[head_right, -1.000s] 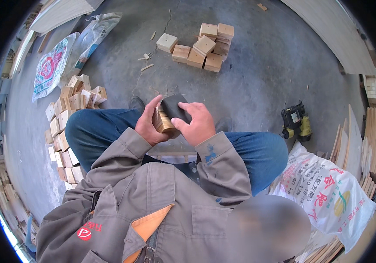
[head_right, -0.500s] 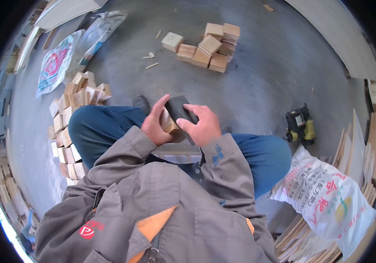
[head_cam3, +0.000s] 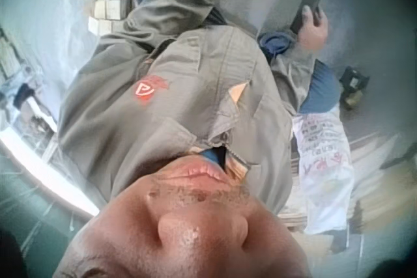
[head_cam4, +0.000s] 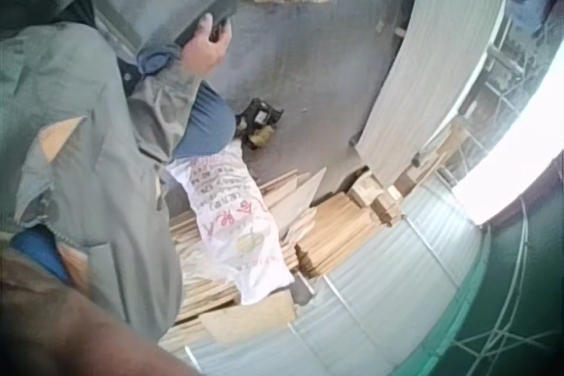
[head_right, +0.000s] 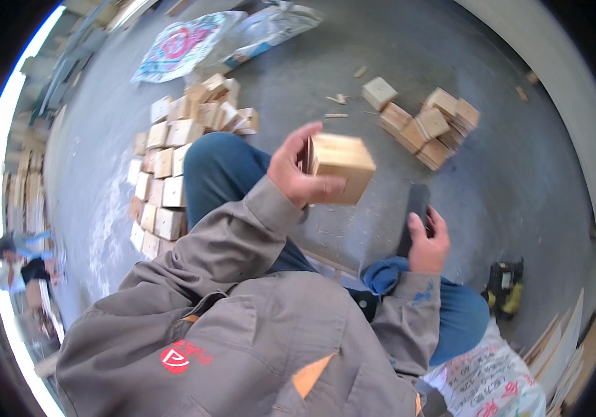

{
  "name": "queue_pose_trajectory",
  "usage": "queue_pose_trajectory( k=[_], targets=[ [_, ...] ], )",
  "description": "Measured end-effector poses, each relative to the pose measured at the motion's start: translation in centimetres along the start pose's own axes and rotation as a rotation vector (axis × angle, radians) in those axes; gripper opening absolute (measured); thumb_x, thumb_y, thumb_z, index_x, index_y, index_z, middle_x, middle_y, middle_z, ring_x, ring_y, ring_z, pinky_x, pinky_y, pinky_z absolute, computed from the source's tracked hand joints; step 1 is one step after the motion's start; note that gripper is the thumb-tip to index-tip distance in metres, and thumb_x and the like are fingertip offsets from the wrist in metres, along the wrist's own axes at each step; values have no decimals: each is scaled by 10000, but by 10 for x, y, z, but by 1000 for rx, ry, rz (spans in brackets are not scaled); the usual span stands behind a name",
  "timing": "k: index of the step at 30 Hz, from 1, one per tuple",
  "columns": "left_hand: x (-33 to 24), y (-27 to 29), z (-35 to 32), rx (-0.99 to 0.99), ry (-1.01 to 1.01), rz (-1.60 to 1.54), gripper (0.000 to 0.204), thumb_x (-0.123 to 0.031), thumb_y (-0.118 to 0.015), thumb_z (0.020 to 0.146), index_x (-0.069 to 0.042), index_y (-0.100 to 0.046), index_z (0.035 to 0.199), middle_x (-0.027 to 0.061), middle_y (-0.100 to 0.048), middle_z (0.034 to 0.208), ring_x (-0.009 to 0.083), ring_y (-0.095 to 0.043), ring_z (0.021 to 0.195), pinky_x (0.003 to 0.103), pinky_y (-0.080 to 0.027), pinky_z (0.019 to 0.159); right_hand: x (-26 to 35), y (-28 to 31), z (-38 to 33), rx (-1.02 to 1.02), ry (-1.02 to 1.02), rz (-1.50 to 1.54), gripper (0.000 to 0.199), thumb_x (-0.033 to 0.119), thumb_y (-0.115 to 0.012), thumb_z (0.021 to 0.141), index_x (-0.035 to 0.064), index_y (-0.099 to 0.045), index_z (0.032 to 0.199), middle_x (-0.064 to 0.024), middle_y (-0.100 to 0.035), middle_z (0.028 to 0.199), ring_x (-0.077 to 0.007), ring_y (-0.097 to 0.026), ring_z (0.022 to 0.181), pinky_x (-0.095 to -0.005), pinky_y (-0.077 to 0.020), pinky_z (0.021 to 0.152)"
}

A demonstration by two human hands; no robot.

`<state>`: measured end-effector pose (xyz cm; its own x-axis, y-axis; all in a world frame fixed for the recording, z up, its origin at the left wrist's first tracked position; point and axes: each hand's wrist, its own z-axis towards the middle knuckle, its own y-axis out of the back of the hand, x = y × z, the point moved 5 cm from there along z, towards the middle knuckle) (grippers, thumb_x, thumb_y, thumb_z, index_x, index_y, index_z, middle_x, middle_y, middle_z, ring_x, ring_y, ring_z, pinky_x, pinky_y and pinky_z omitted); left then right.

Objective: The person sits on the floor and sands small wooden blocks using a sanding block. They repeatedly pick up blocks, sand their edges and faces, and place them back into a pile.

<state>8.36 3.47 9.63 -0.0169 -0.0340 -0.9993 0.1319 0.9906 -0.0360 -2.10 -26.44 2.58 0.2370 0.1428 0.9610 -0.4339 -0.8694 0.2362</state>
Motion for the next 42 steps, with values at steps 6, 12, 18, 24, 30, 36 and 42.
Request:
queue_pose_trajectory(
  k=[6,12,18,24,30,36,42],
  targets=[
    [-107,157,22,-318,-322,-89,1003,-147,-958,673,17,-420,1503,183,-627,1283,264,-659,1157,393,-561,1005,-5,-7,-1,78,-25,51,501,155,-754,950,-67,-594,1369,-163,-694,1234,-198,-660,1094,-320,-518,978],
    [-110,348,-91,-722,-160,30,871,-105,-860,796,31,-396,1520,209,-581,1337,311,-632,1188,426,-557,1004,-9,-19,-4,151,-40,23,499,161,-754,958,-69,-592,1370,-155,-686,1243,-193,-653,1095,-316,-514,978],
    [-33,451,-283,-1085,59,-45,737,-100,-803,854,24,-442,1485,197,-625,1278,330,-655,1168,451,-580,966,-19,-23,0,207,-67,-126,533,174,-762,960,-70,-571,1393,-165,-680,1260,-192,-650,1099,-314,-509,986],
    [65,499,-466,-1439,256,-292,543,-285,-745,936,-33,-573,1385,168,-684,1260,337,-714,1083,535,-605,915,-24,-31,-1,275,-74,-199,576,196,-777,954,-68,-550,1414,-180,-684,1253,-193,-652,1102,-304,-516,975],
    [200,470,-577,-1514,464,-490,506,-287,-731,950,-64,-595,1384,184,-700,1281,412,-701,1114,608,-566,970,-27,-43,-5,316,-68,-237,570,200,-783,943,-59,-567,1402,-186,-689,1247,-203,-658,1099,-317,-522,964],
    [258,425,-541,-1477,661,-636,469,-302,-741,937,-151,-613,1362,105,-698,1302,371,-681,1157,639,-547,950,-39,-32,-7,311,-54,-304,582,213,-807,917,-41,-585,1392,-197,-692,1246,-212,-673,1075,-324,-533,952],
    [281,435,-515,-1468,658,-695,475,-333,-771,912,-241,-626,1356,65,-700,1304,365,-654,1177,675,-503,954,-43,-32,-9,316,-71,-370,586,219,-822,905,-34,-594,1381,-197,-702,1221,-210,-686,1051,-329,-548,936]
  ],
)
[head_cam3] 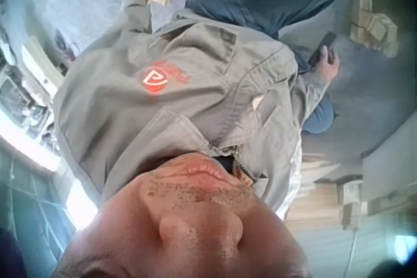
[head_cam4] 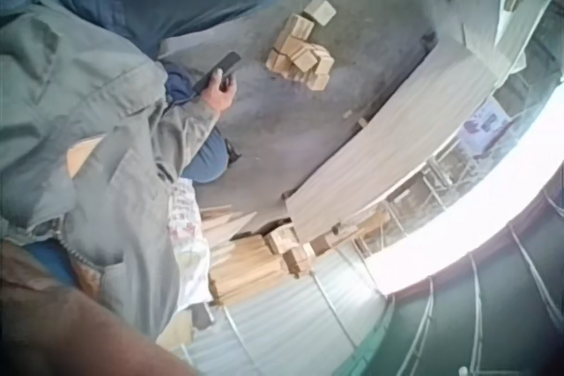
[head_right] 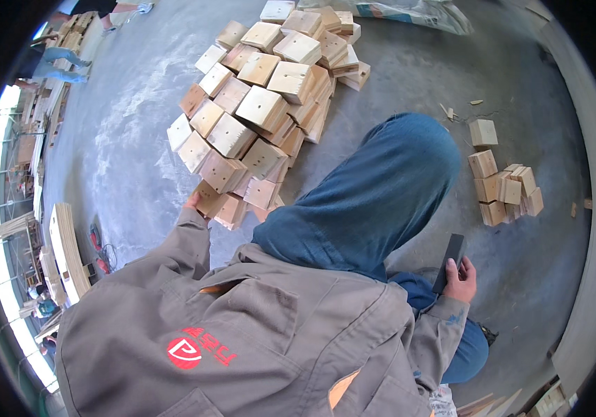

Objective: The person sits on the floor and sands small wooden blocks using a sanding block. They repeatedly pick up blocks, sand their edges and faces, and place them back into a pile.

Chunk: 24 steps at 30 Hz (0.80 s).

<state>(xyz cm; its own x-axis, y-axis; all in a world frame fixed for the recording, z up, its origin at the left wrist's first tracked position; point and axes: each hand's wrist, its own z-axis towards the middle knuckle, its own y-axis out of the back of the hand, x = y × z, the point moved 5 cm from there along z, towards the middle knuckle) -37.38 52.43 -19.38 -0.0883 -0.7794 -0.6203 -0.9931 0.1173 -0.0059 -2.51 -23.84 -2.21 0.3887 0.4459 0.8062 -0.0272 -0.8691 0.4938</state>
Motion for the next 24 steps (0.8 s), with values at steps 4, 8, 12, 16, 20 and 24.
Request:
queue_pose_trajectory(
  k=[4,8,12,16,20,24],
  targets=[
    [3,-12,25,53,-37,-100,476,-434,-657,988,-150,-619,1368,105,-687,1323,372,-650,1178,645,-496,998,-8,-5,0,13,-15,-31,595,221,-832,896,-34,-595,1378,-199,-703,1218,-213,-689,1049,-332,-555,927],
    [26,-34,20,67,-26,-91,557,-521,-555,1032,-104,-601,1398,113,-666,1359,362,-642,1193,591,-491,1043,-6,-3,0,-11,-45,-86,605,226,-839,887,-39,-596,1373,-191,-706,1215,-214,-689,1047,-330,-556,925],
    [43,-39,24,173,-18,-119,637,-576,-509,1039,-111,-542,1473,116,-612,1439,360,-588,1285,579,-472,1087,-1,2,-3,0,-14,-81,595,221,-850,862,-45,-618,1341,-165,-715,1191,-208,-691,1032,-335,-556,926],
    [2,28,108,236,-159,-91,687,-617,-579,999,-70,-595,1415,120,-674,1322,365,-660,1139,552,-522,1007,-12,-29,2,9,29,-82,594,214,-857,838,-47,-633,1322,-173,-717,1188,-219,-694,1032,-344,-554,934],
    [45,-14,67,174,10,-93,608,-559,-616,998,-83,-635,1376,156,-702,1217,344,-679,1023,542,-567,858,-4,-2,-8,-78,29,-115,609,215,-859,817,-44,-636,1322,-189,-709,1203,-246,-692,1062,-365,-546,960],
    [26,-24,46,174,-4,-37,602,-554,-619,996,-85,-635,1373,155,-702,1197,335,-676,998,533,-565,835,-3,-8,-10,-81,36,-163,628,269,-862,789,-13,-655,1311,-196,-679,1242,-294,-667,1124,-404,-534,986]
  ],
)
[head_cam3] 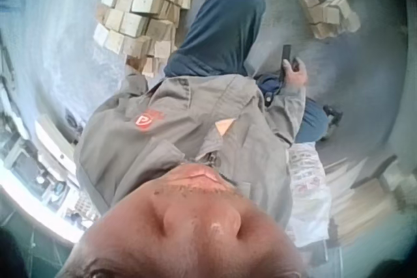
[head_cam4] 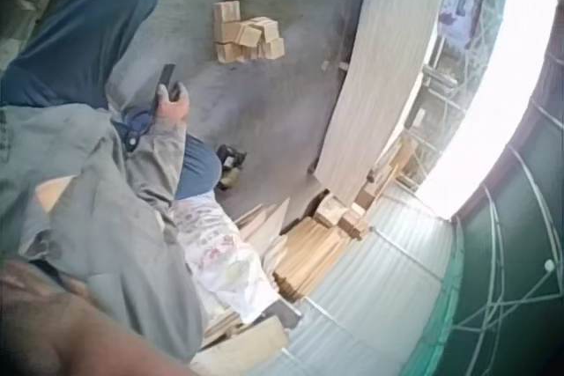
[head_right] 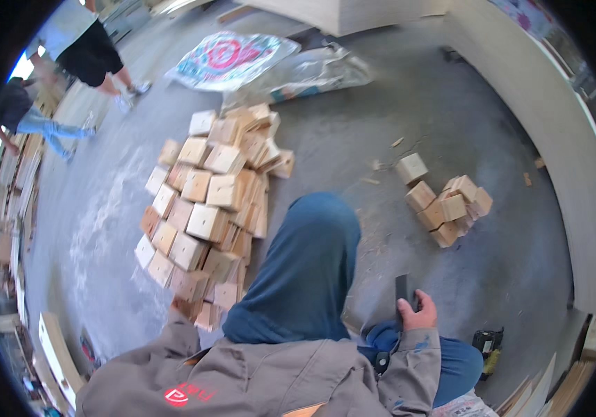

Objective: The person sits on the floor and sands small wooden blocks using a sanding block. They repeatedly pick up blocks, sand their edges and faces, and place them back into a pile.

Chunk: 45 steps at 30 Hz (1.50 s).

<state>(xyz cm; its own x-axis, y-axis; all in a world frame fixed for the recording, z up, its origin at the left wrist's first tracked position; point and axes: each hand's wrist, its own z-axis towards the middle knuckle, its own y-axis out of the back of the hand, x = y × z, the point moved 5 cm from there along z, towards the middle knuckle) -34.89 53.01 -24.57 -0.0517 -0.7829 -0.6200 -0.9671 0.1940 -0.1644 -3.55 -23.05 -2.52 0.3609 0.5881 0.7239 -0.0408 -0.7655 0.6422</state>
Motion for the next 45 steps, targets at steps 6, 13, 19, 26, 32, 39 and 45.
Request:
queue_pose_trajectory(
  k=[6,13,19,26,32,39,45],
  targets=[
    [-25,-11,-12,-35,-54,51,593,-547,-623,993,-88,-637,1369,154,-703,1167,322,-670,960,519,-563,800,41,1,2,-34,40,-65,648,328,-878,744,19,-686,1280,-211,-679,1207,-351,-662,1127,-426,-526,999],
    [-66,-10,-19,-170,-158,198,583,-538,-628,989,-92,-638,1364,152,-703,1132,306,-664,915,503,-559,759,57,22,-5,-90,110,-131,649,359,-852,753,16,-680,1277,-223,-673,1229,-375,-641,1162,-426,-505,1037],
    [-150,9,-37,-388,-347,392,574,-531,-632,986,-95,-639,1360,151,-703,1102,292,-659,877,490,-557,724,65,33,-15,-49,96,-87,655,346,-839,765,-1,-664,1292,-233,-655,1248,-370,-631,1178,-419,-503,1036],
    [-237,-41,-54,-423,-452,577,585,-514,-557,1019,-133,-550,1464,142,-644,1170,266,-611,959,431,-534,792,73,38,-17,-38,170,-25,635,321,-840,771,-8,-662,1283,-234,-647,1244,-372,-628,1179,-419,-504,1036],
    [-227,-248,-123,-51,-944,623,486,-315,-659,1010,-58,-560,1410,44,-637,1071,122,-558,790,287,-488,630,75,52,-22,-35,161,-48,648,317,-839,780,-5,-646,1309,-231,-633,1267,-371,-625,1187,-421,-502,1040],
    [-136,-531,-263,754,-1238,804,423,-92,-726,959,9,-601,1350,65,-711,932,99,-641,752,247,-550,655,62,50,-23,12,121,10,641,323,-834,799,20,-641,1330,-232,-614,1293,-380,-611,1209,-430,-497,1044],
    [35,-696,-399,1356,-1081,914,376,-32,-714,958,3,-618,1320,88,-743,930,105,-678,757,242,-567,672,54,44,-22,-5,134,17,618,355,-842,790,70,-664,1310,-229,-641,1239,-386,-643,1134,-453,-528,982]
  ],
)
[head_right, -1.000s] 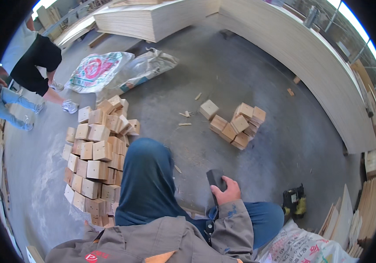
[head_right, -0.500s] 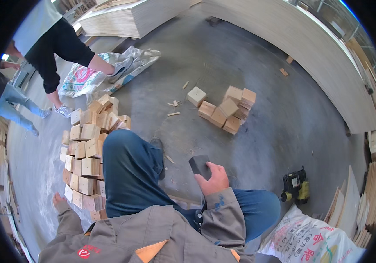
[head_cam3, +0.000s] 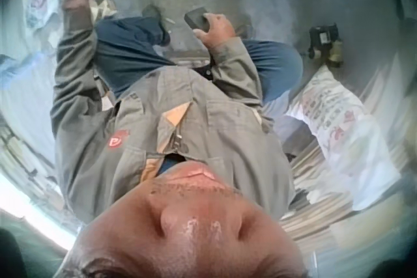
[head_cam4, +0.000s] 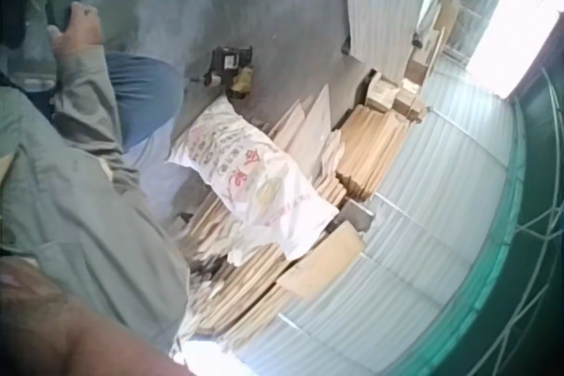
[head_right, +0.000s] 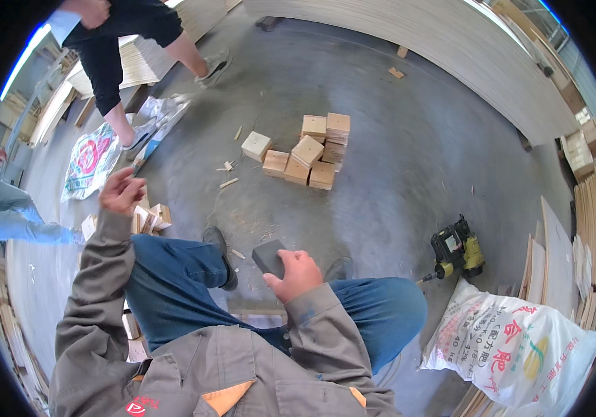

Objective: The person sits on the floor and sands small wooden blocks using a sanding block. They repeatedly pick up blocks, sand their edges and faces, and place them back into a pile.

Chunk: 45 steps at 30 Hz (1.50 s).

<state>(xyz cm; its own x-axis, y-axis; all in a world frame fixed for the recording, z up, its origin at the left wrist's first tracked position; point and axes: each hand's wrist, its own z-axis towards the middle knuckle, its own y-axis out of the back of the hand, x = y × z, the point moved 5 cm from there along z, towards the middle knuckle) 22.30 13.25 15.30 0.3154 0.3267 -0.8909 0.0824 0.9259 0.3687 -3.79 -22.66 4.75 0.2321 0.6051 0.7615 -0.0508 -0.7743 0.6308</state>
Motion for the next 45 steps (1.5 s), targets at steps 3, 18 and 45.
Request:
queue_pose_trajectory(
  k=[3,18,45],
  targets=[
    [-1,-103,39,151,178,-110,428,-60,-754,938,-59,-619,1344,39,-712,831,91,-651,676,232,-543,612,-5,-7,3,35,-32,-71,615,389,-842,788,102,-674,1306,-203,-662,1204,-380,-653,1109,-463,-537,948],
    [105,-387,71,385,282,615,1150,-490,-939,627,-97,-398,1562,190,-449,1527,353,-417,1443,432,-384,1192,-11,-4,3,287,-104,-44,578,379,-813,806,131,-609,1287,-179,-621,1113,-381,-627,1043,-508,-497,837],
    [228,-431,92,457,954,36,635,-359,-821,764,-84,-647,1308,76,-708,1122,231,-689,967,407,-548,847,-23,14,7,284,-182,134,678,375,-827,786,107,-608,1370,-216,-612,1250,-414,-630,1070,-494,-520,906]
  ],
)
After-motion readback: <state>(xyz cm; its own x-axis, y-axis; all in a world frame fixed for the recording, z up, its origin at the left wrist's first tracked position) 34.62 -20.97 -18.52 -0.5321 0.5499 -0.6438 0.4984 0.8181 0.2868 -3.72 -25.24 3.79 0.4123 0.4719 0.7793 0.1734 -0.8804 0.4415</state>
